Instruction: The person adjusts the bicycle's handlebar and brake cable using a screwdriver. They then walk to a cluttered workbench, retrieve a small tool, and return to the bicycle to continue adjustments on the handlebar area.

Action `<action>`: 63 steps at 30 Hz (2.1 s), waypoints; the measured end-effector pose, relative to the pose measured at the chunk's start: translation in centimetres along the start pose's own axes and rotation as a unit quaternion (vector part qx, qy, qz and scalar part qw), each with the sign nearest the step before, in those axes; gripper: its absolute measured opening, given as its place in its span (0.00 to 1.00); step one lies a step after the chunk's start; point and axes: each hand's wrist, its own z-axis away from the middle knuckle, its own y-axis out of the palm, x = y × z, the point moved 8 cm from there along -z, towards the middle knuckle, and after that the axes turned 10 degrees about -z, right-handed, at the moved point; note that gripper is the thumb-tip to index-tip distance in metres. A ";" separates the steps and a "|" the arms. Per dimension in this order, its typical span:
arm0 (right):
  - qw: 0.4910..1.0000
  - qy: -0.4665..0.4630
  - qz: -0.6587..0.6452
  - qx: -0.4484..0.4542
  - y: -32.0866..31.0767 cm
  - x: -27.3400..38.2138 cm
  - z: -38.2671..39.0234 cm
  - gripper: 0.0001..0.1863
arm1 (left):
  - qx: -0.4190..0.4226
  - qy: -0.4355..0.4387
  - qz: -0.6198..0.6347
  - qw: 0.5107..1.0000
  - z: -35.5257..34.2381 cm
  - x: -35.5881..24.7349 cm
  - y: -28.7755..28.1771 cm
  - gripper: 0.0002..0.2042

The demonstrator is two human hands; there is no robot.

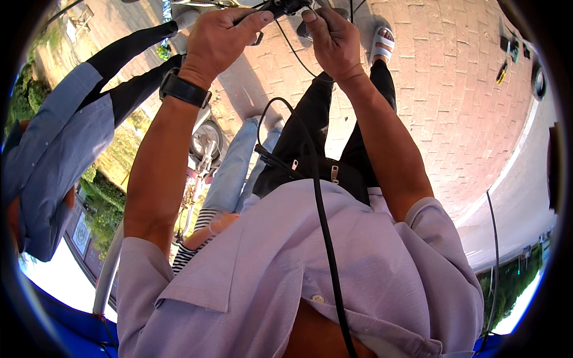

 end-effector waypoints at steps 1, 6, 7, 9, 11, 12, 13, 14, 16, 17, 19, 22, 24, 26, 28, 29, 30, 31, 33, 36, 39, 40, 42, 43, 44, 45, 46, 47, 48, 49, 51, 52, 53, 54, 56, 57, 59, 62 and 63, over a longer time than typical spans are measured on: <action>0.997 0.028 -0.071 -0.024 0.2 -0.4 0.4 0.19 | -0.008 0.006 0.006 1.000 -0.1 -0.1 -0.1 0.17; 0.871 0.143 -0.448 -0.144 3.6 -2.3 2.2 0.20 | -0.014 0.018 0.008 1.000 -0.2 0.7 0.3 0.17; 0.840 0.162 -0.490 -0.165 4.5 -2.5 2.3 0.20 | -0.013 0.016 0.008 1.000 -0.3 0.8 0.4 0.17; 0.778 0.188 -0.570 -0.186 6.0 -2.2 2.3 0.21 | -0.015 0.018 0.005 1.000 -0.2 0.5 0.3 0.17; 0.736 0.223 -0.607 -0.203 6.7 -1.1 2.1 0.23 | -0.029 0.033 0.020 0.999 -0.4 0.5 0.2 0.18; 0.715 0.234 -0.626 -0.203 7.3 -1.1 2.2 0.22 | -0.036 0.041 0.027 0.998 -0.5 0.4 0.1 0.18; 0.694 0.244 -0.646 -0.203 7.9 -1.1 2.2 0.22 | -0.029 0.034 0.018 0.999 -0.6 0.5 0.0 0.18; 0.673 0.256 -0.664 -0.204 8.2 -1.0 2.4 0.22 | -0.021 0.026 0.009 0.999 -0.5 0.4 -0.1 0.18; 0.683 0.263 -0.650 -0.205 7.8 -0.6 2.6 0.22 | -0.005 0.018 0.000 1.000 -0.2 0.5 -0.1 0.18; 0.688 0.264 -0.644 -0.204 7.6 -0.4 2.8 0.22 | -0.002 0.020 0.000 1.000 -0.2 0.7 0.1 0.18; 0.701 0.259 -0.635 -0.193 7.1 -0.5 2.7 0.20 | 0.002 0.022 0.048 0.999 -0.4 1.0 0.2 0.18; 0.798 0.278 -0.507 -0.171 5.5 0.1 2.8 0.17 | -0.027 0.048 0.042 0.998 -0.5 1.3 0.2 0.18; 0.897 0.259 -0.348 -0.087 4.3 0.2 2.5 0.19 | -0.031 0.047 0.031 0.998 -0.5 1.9 0.3 0.19; 0.944 0.270 -0.188 -0.028 3.4 0.0 2.5 0.19 | -0.033 0.049 0.017 0.998 -0.7 2.1 0.4 0.19; 0.932 0.321 -0.166 -0.003 3.7 -0.5 3.0 0.20 | -0.034 0.052 -0.003 0.998 -0.8 2.0 0.4 0.20; 0.913 0.359 -0.194 0.001 4.1 -0.1 3.2 0.20 | -0.034 0.050 0.008 0.998 -0.8 2.1 0.5 0.20; 0.891 0.396 -0.222 0.005 4.6 0.1 3.5 0.20 | -0.034 0.049 0.018 0.998 -0.7 2.1 0.5 0.21; 0.892 0.392 -0.225 0.007 5.0 -0.4 3.5 0.20 | -0.035 0.047 0.028 0.998 -0.7 2.2 0.6 0.21; 0.888 0.391 -0.241 -0.019 5.6 -0.3 3.6 0.20 | -0.040 0.037 0.027 0.998 -0.7 2.4 0.7 0.22; 0.879 0.395 -0.265 -0.043 5.9 -0.2 3.6 0.19 | -0.048 0.030 0.030 0.998 -0.7 2.5 0.7 0.22; 0.864 0.403 -0.294 -0.061 6.2 0.6 3.8 0.19 | -0.044 0.008 0.029 0.999 -0.8 3.2 0.8 0.24; 0.859 0.406 -0.305 -0.068 6.3 0.8 3.7 0.19 | -0.040 -0.002 0.027 0.999 -0.9 3.6 0.8 0.25; 0.847 0.394 -0.351 -0.065 6.7 1.5 3.3 0.19 | -0.004 -0.025 0.088 0.996 -0.8 3.9 0.7 0.22; 0.840 0.387 -0.375 -0.064 6.9 1.7 3.2 0.19 | 0.015 -0.036 0.118 0.992 -0.7 4.0 0.8 0.21; 0.825 0.390 -0.403 -0.069 7.2 1.7 3.1 0.19 | 0.010 -0.038 0.144 0.989 -0.6 3.9 0.6 0.22; 0.809 0.392 -0.431 -0.074 7.5 1.7 2.9 0.19 | 0.005 -0.040 0.169 0.985 -0.6 3.9 0.5 0.23; 0.792 0.394 -0.459 -0.079 7.8 1.7 2.8 0.18 | 0.000 -0.042 0.194 0.980 -0.6 3.9 0.5 0.23; 0.784 0.398 -0.469 -0.087 7.9 1.8 2.7 0.19 | -0.004 -0.037 0.199 0.979 -0.7 4.0 0.5 0.24; 0.776 0.401 -0.478 -0.094 8.0 1.9 2.6 0.19 | -0.008 -0.033 0.203 0.979 -0.7 4.0 0.5 0.25; 0.767 0.405 -0.488 -0.102 8.0 2.0 2.6 0.19 | -0.012 -0.028 0.207 0.978 -0.8 4.1 0.4 0.25; 0.750 0.407 -0.511 -0.109 8.1 2.4 2.2 0.20 | 0.000 -0.010 0.197 0.980 -0.9 3.5 0.1 0.26; 0.741 0.407 -0.522 -0.112 8.1 2.6 1.9 0.20 | 0.006 -0.001 0.192 0.981 -0.9 3.1 0.0 0.26; 0.736 0.405 -0.530 -0.112 8.1 2.9 1.7 0.20 | 0.008 0.000 0.189 0.982 -0.9 3.0 -0.2 0.27; 0.732 0.403 -0.539 -0.112 8.1 3.1 1.4 0.20 | 0.011 0.002 0.186 0.982 -0.9 2.9 -0.3 0.27; 0.729 0.399 -0.547 -0.101 8.2 3.4 1.2 0.20 | 0.007 -0.006 0.167 0.986 -1.0 3.2 -0.4 0.28; 0.731 0.398 -0.547 -0.090 8.2 3.3 1.1 0.21 | 0.002 -0.015 0.150 0.989 -1.2 4.0 -0.3 0.28; 0.737 0.403 -0.538 -0.072 8.2 3.3 1.3 0.21 | -0.018 -0.022 0.117 0.993 -1.5 5.1 0.1 0.30; 0.743 0.413 -0.523 -0.060 8.0 3.2 1.8 0.20 | -0.052 -0.011 0.096 0.994 -1.9 5.7 0.4 0.34; 0.742 0.411 -0.526 -0.061 8.1 3.1 1.9 0.20 | -0.058 -0.006 0.108 0.992 -2.0 5.7 0.5 0.34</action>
